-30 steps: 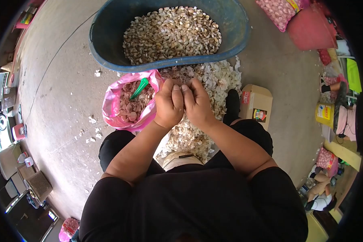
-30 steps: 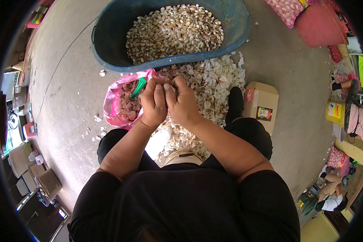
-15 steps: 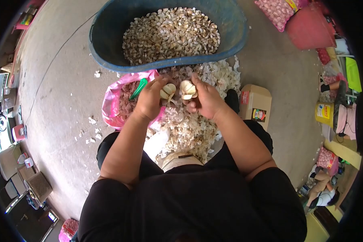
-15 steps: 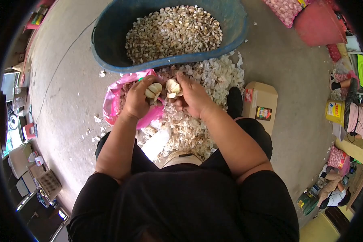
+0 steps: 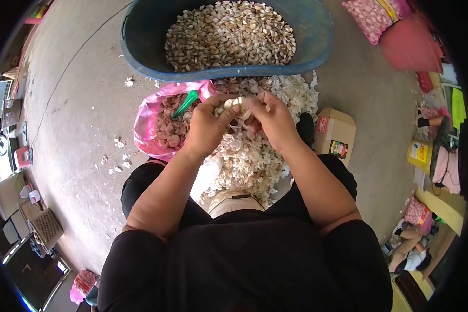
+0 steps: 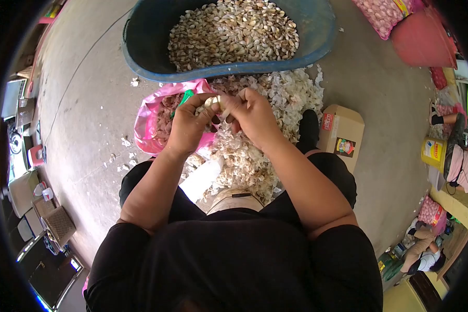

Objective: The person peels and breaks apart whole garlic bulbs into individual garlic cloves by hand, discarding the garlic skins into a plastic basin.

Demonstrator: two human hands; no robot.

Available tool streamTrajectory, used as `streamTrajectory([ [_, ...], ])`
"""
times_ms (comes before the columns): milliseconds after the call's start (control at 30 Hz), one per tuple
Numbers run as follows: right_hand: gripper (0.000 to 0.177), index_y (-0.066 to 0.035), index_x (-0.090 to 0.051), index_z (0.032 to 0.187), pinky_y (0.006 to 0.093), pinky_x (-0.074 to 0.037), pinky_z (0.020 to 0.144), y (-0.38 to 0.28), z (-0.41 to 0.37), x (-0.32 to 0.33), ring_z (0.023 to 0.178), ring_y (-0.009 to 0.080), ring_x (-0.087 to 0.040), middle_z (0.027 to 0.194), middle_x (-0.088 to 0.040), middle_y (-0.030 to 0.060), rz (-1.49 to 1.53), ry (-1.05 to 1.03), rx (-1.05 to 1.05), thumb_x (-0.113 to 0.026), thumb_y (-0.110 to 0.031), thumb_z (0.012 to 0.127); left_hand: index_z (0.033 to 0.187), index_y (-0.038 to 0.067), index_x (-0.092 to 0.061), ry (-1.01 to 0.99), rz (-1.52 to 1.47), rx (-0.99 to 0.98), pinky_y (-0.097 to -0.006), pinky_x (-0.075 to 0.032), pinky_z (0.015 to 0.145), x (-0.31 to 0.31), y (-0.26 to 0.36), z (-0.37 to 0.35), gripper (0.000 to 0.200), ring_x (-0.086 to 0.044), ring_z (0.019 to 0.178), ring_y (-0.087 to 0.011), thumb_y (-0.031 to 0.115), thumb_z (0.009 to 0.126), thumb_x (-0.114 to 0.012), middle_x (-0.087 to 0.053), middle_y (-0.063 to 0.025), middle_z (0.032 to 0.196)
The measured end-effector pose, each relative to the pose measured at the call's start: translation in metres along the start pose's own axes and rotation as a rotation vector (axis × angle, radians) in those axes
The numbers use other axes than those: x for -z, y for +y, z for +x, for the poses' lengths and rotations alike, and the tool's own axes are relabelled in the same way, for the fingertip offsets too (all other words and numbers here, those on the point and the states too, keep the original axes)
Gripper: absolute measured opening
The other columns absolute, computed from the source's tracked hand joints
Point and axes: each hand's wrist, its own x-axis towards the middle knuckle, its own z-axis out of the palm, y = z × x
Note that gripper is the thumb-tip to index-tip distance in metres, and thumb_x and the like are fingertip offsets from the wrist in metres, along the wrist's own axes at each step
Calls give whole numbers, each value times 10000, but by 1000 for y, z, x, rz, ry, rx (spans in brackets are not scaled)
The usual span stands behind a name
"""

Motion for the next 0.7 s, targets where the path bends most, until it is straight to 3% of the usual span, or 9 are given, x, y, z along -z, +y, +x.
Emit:
streamTrajectory([
  [33,204,-46,-474,756,189,-391,389,-3,-1,-2,465,71,-496,586,-496,11,-84,-18,45,-575,-210,824,950,-31,-550,16,11,7,-222,-446,586,0,2,0,224,-539,667,-86,131,801,-594,-589,-50,782],
  [67,138,-36,-479,764,193,-419,426,-4,-2,-5,489,68,-512,621,-515,17,-76,22,9,-614,-60,772,951,-30,-550,32,21,12,-222,-447,585,0,4,0,220,-541,666,-88,128,804,-591,-590,-52,783],
  [167,117,-24,-506,795,185,-432,449,0,1,-2,512,76,-539,637,-547,19,-19,-14,73,-611,-70,775,966,-24,-548,48,-117,57,-220,-446,567,3,1,4,211,-552,656,-95,101,800,-588,-599,-54,783],
  [233,74,-28,-520,838,204,-450,492,-4,1,3,532,96,-546,666,-560,41,99,-71,-10,-565,-75,803,971,-22,-548,29,-290,68,-217,-444,558,7,0,6,216,-553,650,-95,93,793,-594,-603,-55,787],
  [300,70,-28,-524,858,215,-453,501,-9,1,5,532,108,-544,678,-563,55,308,-78,-122,-537,-87,821,972,-20,-550,33,-304,68,-217,-442,550,8,1,5,234,-555,655,-95,98,780,-612,-607,-57,812],
  [433,83,-45,-529,874,219,-427,491,-14,3,18,505,95,-488,658,-539,41,433,-71,-126,-503,-115,839,966,-23,-551,36,-258,65,-214,-444,559,11,3,4,244,-556,672,-93,97,768,-629,-604,-62,823],
  [567,164,-57,-535,855,270,-404,505,-12,1,15,535,97,-478,609,-516,14,203,-67,-101,-521,-220,843,951,-15,-568,75,-97,-40,-220,-459,602,5,-3,0,243,-558,697,-95,61,735,-652,-604,-54,824],
  [667,282,-20,-517,802,328,-395,509,-4,-1,7,532,177,-511,580,-520,73,-481,-18,73,-502,-296,852,937,-2,-591,168,189,-209,-223,-463,646,0,-12,-3,244,-559,711,-102,24,704,-660,-608,-62,840],
  [700,309,-9,-505,786,347,-392,515,-3,-2,3,540,216,-517,579,-518,99,-488,3,108,-493,-310,855,954,-9,-582,167,239,-237,-219,-463,668,-1,-13,-4,253,-553,740,-93,-5,709,-645,-605,-62,858],
])
